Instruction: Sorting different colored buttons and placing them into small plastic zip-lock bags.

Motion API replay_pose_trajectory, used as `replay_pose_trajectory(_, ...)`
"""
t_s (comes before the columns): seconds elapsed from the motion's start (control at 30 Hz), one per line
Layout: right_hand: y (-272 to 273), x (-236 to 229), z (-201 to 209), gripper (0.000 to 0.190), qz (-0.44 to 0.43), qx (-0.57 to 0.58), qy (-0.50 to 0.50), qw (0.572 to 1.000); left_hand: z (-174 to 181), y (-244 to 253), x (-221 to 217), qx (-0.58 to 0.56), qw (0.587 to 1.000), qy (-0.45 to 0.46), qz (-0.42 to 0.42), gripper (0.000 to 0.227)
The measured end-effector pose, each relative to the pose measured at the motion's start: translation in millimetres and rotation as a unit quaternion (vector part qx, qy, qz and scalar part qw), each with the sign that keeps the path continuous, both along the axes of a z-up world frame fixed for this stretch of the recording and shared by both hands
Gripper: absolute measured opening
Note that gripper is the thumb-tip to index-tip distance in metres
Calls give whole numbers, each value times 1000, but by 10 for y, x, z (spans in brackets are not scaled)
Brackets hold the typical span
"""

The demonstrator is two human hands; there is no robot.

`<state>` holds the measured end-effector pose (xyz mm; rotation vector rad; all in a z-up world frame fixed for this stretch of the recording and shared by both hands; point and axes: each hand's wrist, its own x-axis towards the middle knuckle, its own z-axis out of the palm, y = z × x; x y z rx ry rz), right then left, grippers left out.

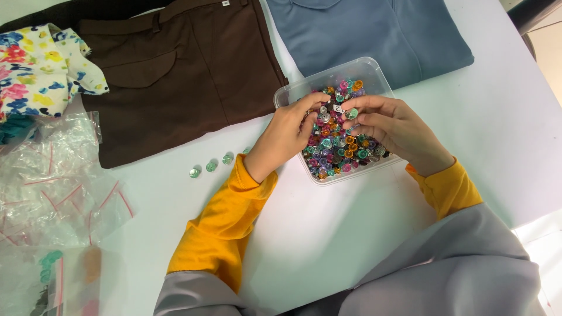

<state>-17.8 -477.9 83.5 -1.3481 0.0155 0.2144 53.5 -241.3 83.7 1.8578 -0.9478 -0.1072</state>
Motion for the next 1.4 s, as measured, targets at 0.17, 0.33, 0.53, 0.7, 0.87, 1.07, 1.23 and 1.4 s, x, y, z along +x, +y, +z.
replay_pose_trajectory(0.17,54,-10,60,34,-1,-20,-9,1000,182,76,33,-15,998,27,-46,41)
replay_pose_trajectory(0.33,65,-18,57,29,3,-47,-13,999,86,62,1,-63,993,73,-68,44)
replay_pose_trajectory(0.53,154,-18,211,25,-31,-26,-29,999,66,-178,-225,-192,952,223,-85,43)
replay_pose_trajectory(0.7,59,-5,26,27,-86,-37,-39,995,-205,-237,-201,-246,932,263,-43,35)
replay_pose_trajectory(0.87,81,-12,45,26,-101,-54,-39,993,-70,-217,-245,-204,947,249,-15,29)
replay_pose_trajectory(1.07,110,-60,88,22,-99,-69,-45,992,-148,-224,-229,-174,967,184,-22,14)
replay_pose_trajectory(1.23,100,-50,21,21,-95,-74,-56,991,-2,-204,-297,-113,991,66,-1,28)
replay_pose_trajectory(1.4,74,-55,-42,20,-83,-123,-83,985,100,-256,-478,-19,998,22,51,46)
